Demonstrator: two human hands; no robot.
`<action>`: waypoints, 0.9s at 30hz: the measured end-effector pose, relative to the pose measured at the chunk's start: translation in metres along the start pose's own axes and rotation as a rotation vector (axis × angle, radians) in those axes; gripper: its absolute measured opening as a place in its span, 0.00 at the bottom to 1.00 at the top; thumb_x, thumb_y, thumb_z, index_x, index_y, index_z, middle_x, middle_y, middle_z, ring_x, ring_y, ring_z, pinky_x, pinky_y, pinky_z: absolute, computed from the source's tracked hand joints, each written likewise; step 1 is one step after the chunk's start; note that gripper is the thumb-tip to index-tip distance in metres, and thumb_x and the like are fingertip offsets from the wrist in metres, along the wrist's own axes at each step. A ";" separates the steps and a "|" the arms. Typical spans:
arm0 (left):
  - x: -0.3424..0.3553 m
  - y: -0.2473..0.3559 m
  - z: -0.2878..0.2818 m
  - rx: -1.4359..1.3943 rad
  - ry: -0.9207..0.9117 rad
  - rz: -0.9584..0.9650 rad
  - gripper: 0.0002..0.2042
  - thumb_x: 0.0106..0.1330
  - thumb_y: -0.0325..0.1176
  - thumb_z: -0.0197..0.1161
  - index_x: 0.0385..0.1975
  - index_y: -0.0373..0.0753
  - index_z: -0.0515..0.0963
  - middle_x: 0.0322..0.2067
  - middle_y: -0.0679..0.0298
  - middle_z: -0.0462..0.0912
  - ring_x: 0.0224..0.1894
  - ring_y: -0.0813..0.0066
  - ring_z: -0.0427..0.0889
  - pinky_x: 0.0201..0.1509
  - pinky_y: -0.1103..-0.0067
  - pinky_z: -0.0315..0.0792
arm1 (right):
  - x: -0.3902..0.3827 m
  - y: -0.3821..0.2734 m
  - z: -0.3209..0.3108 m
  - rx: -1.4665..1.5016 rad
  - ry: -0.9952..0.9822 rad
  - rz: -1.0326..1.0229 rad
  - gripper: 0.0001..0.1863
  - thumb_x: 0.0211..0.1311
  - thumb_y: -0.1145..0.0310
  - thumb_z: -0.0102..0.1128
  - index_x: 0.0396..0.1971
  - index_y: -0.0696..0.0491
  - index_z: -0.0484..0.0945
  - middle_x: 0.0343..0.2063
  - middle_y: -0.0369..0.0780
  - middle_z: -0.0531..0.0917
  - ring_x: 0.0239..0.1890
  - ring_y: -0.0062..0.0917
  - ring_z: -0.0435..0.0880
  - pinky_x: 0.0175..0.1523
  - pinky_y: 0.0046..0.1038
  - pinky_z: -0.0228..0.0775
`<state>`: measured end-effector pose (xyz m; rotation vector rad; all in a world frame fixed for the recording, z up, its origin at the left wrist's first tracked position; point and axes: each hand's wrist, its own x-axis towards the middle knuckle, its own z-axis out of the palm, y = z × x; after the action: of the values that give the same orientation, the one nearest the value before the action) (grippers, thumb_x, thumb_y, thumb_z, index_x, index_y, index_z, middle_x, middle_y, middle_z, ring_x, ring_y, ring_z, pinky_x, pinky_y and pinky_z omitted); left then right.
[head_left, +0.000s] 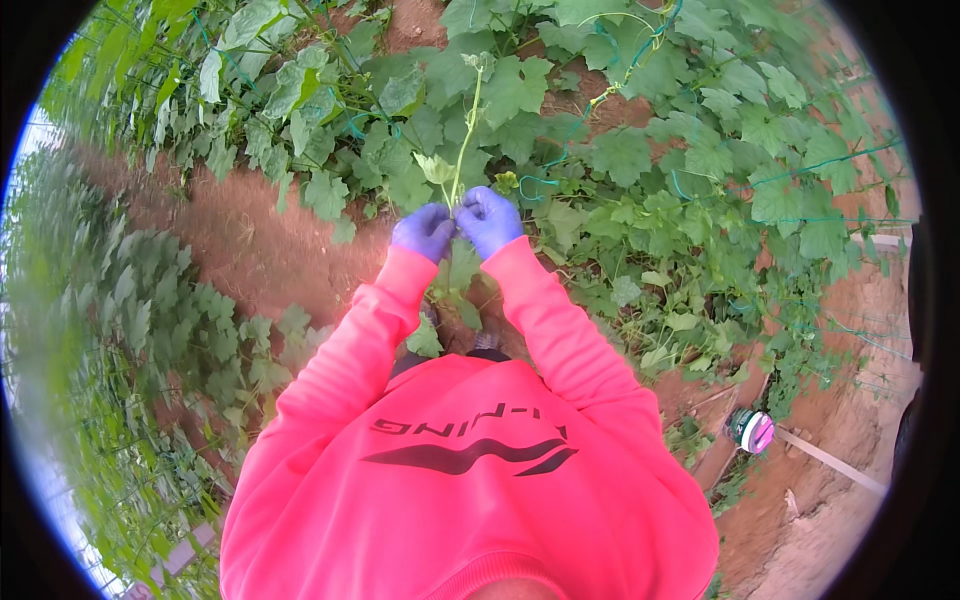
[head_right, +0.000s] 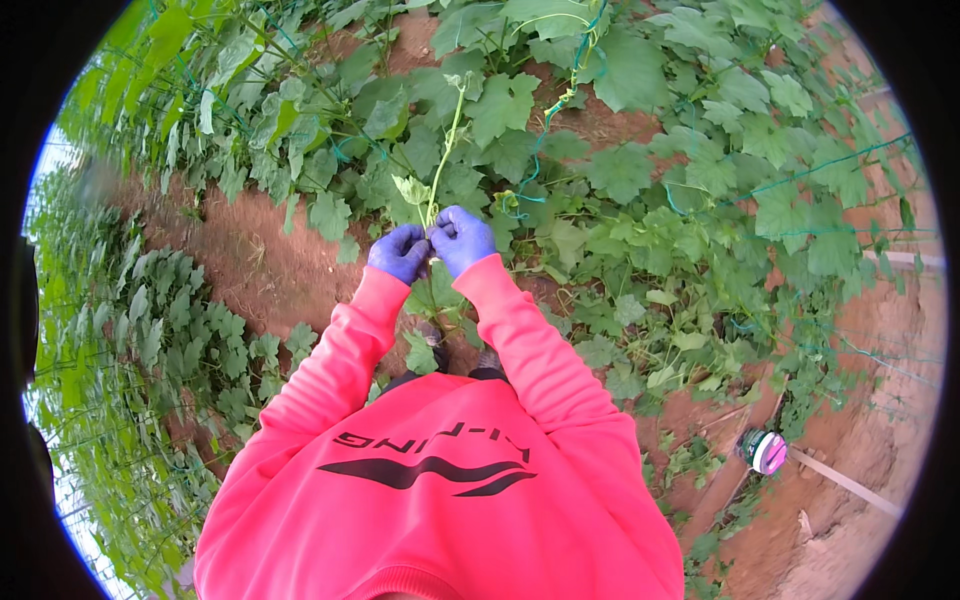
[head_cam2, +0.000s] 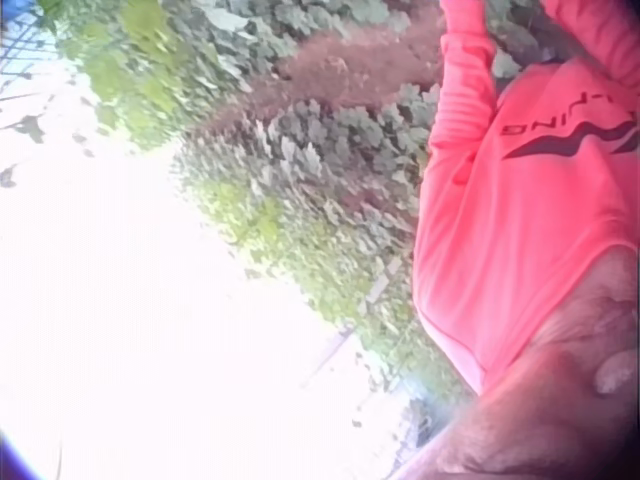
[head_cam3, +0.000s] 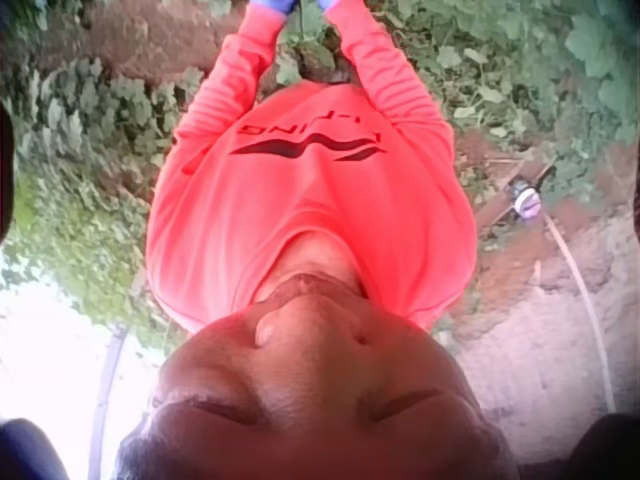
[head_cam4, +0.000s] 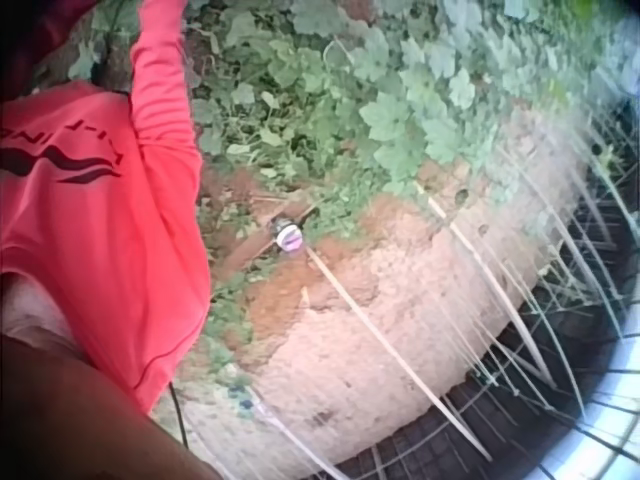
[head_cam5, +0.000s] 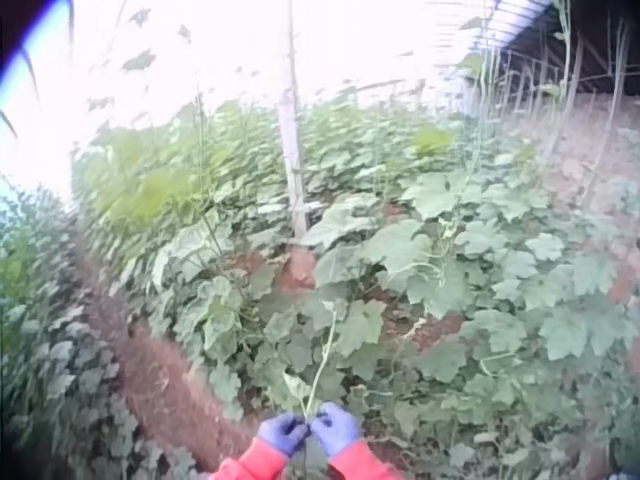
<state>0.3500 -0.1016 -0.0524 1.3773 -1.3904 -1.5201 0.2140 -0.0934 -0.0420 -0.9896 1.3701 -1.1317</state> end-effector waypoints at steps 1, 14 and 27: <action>-0.001 0.002 0.002 -0.011 0.015 -0.019 0.07 0.61 0.25 0.53 0.37 0.33 0.73 0.23 0.64 0.77 0.15 0.82 0.72 0.17 0.85 0.67 | -0.002 0.001 0.003 -0.125 0.058 -0.123 0.07 0.51 0.75 0.59 0.31 0.58 0.74 0.23 0.41 0.78 0.21 0.24 0.78 0.28 0.22 0.71; -0.025 -0.040 0.007 0.017 -0.061 0.005 0.09 0.61 0.23 0.50 0.40 0.35 0.72 0.24 0.65 0.77 0.18 0.82 0.72 0.22 0.85 0.68 | -0.030 0.024 -0.040 -0.013 -0.081 0.155 0.12 0.57 0.66 0.58 0.36 0.57 0.72 0.19 0.33 0.73 0.20 0.14 0.71 0.22 0.17 0.63; -0.019 0.029 -0.021 0.280 0.137 0.388 0.14 0.55 0.25 0.59 0.43 0.36 0.74 0.29 0.67 0.78 0.28 0.82 0.75 0.34 0.84 0.71 | -0.011 -0.019 -0.034 -0.152 -0.227 0.037 0.11 0.58 0.63 0.54 0.28 0.56 0.76 0.18 0.34 0.76 0.15 0.17 0.72 0.22 0.20 0.65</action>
<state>0.3691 -0.0958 -0.0167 1.2497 -1.7110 -0.9919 0.1806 -0.0835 -0.0212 -1.1597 1.2986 -0.8678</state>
